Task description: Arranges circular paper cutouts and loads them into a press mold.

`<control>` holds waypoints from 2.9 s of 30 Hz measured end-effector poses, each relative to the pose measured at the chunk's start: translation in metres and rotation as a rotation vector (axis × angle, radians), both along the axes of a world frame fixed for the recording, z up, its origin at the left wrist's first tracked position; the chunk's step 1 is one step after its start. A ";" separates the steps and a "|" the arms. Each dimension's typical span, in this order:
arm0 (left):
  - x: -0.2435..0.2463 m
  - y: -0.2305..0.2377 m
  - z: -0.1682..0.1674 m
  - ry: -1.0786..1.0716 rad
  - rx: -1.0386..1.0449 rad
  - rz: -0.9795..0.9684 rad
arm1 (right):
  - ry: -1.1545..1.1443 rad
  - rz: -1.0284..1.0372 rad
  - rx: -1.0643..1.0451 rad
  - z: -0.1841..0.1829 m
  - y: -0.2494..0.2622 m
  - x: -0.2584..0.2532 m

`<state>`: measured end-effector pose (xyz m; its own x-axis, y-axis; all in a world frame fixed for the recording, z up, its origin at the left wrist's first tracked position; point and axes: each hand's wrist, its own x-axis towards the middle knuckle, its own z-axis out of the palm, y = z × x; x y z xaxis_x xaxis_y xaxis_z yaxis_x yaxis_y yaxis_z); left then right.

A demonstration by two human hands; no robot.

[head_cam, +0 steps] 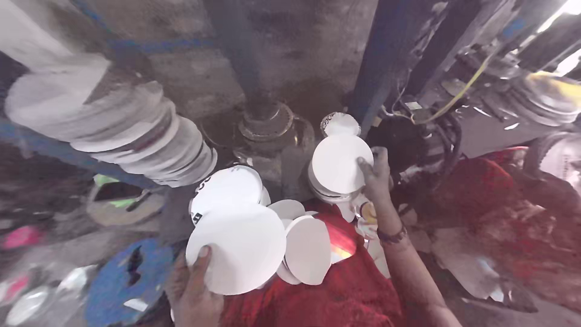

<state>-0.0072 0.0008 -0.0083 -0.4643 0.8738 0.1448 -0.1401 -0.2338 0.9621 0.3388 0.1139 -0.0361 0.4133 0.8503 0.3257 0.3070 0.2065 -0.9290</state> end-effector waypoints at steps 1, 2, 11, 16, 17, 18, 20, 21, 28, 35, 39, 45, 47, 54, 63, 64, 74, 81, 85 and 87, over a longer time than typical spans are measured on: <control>0.000 0.000 0.000 -0.001 -0.005 -0.005 | 0.042 0.016 0.022 0.000 -0.002 0.000; 0.000 0.001 -0.001 -0.001 -0.008 -0.016 | 0.067 0.026 0.043 0.001 -0.004 0.001; 0.008 0.002 -0.003 -0.005 0.004 -0.066 | 0.134 0.105 0.080 0.007 -0.023 -0.011; 0.011 -0.009 -0.023 0.166 0.022 -0.345 | -0.051 0.751 0.035 0.022 -0.076 -0.073; 0.013 -0.012 -0.024 0.177 -0.002 -0.361 | -0.071 0.883 0.067 0.021 -0.078 -0.081; 0.017 -0.013 -0.022 0.191 -0.005 -0.354 | -0.097 0.954 0.081 0.020 -0.076 -0.083; 0.019 -0.014 -0.016 0.171 -0.018 -0.286 | -0.229 0.774 0.050 0.019 -0.062 -0.073; 0.017 -0.013 -0.012 0.114 -0.021 -0.256 | -0.364 0.560 -0.015 0.021 -0.051 -0.062; -0.025 -0.002 -0.014 0.120 -0.017 -0.133 | -0.675 -0.073 -0.343 0.002 0.013 0.007; -0.008 0.006 -0.027 0.019 -0.013 -0.294 | 0.027 0.110 0.252 0.024 -0.038 -0.025; -0.018 0.030 -0.094 0.048 0.196 -0.556 | -0.301 0.648 0.528 0.020 -0.079 -0.056; 0.049 0.010 -0.021 -0.114 -0.035 -0.360 | -0.361 0.806 0.535 0.002 -0.083 -0.056; 0.048 0.010 -0.020 -0.107 -0.043 -0.314 | -0.358 0.570 0.472 0.001 -0.066 -0.044; 0.022 -0.007 0.000 0.490 -0.118 -0.158 | -0.723 -0.009 -0.501 0.000 0.013 0.013; -0.047 -0.010 0.017 0.874 0.095 0.419 | -0.105 0.293 -0.075 0.018 -0.020 -0.004; -0.051 -0.009 0.013 0.864 0.147 0.413 | -0.128 0.357 -0.103 0.022 -0.025 -0.008; -0.035 -0.013 0.014 0.683 0.099 0.306 | -0.632 -0.058 -0.277 0.000 0.012 0.010; -0.053 -0.010 0.001 0.726 0.145 0.320 | -0.147 0.303 -0.056 0.012 -0.016 -0.003; -0.048 -0.010 0.002 0.525 0.165 0.214 | -0.595 0.052 -0.326 0.008 -0.007 -0.004; -0.043 -0.012 0.005 0.530 0.108 0.213 | -0.731 -0.021 -0.449 -0.007 0.004 0.002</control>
